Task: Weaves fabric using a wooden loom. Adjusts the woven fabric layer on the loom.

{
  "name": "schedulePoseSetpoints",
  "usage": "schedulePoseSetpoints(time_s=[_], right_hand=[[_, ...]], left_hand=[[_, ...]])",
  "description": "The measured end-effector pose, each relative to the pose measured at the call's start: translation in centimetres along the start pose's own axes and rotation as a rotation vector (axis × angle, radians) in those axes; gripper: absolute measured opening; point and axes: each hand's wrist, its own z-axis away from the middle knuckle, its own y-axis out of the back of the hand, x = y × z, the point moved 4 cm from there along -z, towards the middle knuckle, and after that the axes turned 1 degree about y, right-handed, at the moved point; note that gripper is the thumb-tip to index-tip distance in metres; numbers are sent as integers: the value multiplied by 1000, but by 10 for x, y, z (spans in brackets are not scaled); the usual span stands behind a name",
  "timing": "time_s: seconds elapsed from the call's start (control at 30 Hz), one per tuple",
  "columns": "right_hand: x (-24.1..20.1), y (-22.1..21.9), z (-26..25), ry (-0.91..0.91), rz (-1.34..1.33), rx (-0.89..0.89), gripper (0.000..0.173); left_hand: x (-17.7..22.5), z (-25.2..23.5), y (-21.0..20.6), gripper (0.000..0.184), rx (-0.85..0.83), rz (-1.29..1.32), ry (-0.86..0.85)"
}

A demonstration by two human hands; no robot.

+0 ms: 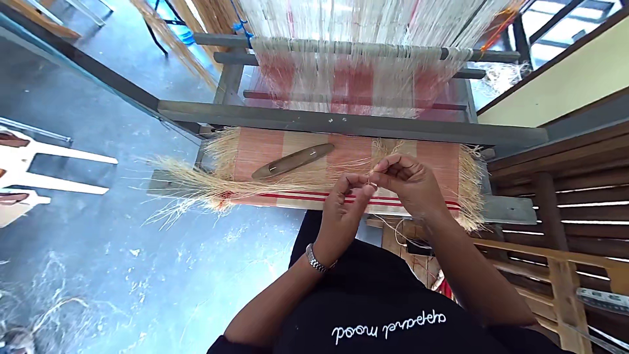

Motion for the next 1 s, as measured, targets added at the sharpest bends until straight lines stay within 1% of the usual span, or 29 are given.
schedulePoseSetpoints(time_s=[0.03, 0.1, 0.17, 0.2, 0.23, 0.3, 0.33, 0.4, 0.43, 0.47, 0.53, 0.57, 0.6, 0.63, 0.7, 0.77, 0.87, 1.0], right_hand=[[2, -4, -2, 7, 22, -11, 27], [9, -15, -7, 7, 21, -64, 36], [21, -27, -10, -23, -20, -137, 36], [28, -34, -11, -43, -38, -173, 33], [35, -41, -13, -62, -45, -203, 31], [49, -56, -19, -98, -25, -250, 26], [57, -64, -25, -118, 24, -280, 26], [78, -76, -45, -135, 225, -350, 34], [90, -79, -58, -92, 378, -370, 36], [103, -81, -74, -10, 549, -370, 36], [131, -84, -104, 156, 859, -377, 45], [144, -84, -117, 178, 985, -411, 53], [154, -84, -125, 145, 1084, -462, 60], [162, -84, -131, 103, 1150, -508, 63], [173, -84, -136, 63, 1216, -565, 56], [179, -84, -135, 65, 1238, -579, 51], [179, -86, -132, 80, 1263, -574, 47], [160, -94, -127, 77, 1331, -573, 47]], left_hand=[[0, 1, 4, 23, -9, 18, 7], [-1, 3, 14, 22, -19, 142, 107], [-5, 7, 28, 16, 32, 217, 225], [-6, 10, 37, 14, 74, 199, 240], [-8, 12, 48, 11, 112, 141, 219], [-10, 14, 74, 10, 172, -67, 148], [-11, 13, 91, 11, 203, -218, 121], [-12, 5, 135, 19, 296, -603, 135], [-16, -3, 160, 26, 339, -772, 187], [-24, -12, 185, 29, 365, -886, 248], [-47, -28, 222, 26, 386, -987, 346], [-58, -35, 233, 25, 368, -1004, 403], [-66, -41, 238, 24, 345, -1009, 458], [-70, -45, 239, 24, 330, -1013, 497], [-73, -49, 238, 23, 307, -1026, 535], [-73, -51, 238, 23, 286, -1046, 554], [-75, -56, 238, 24, 260, -1105, 572], [-71, -62, 239, 25, 273, -1121, 571]])
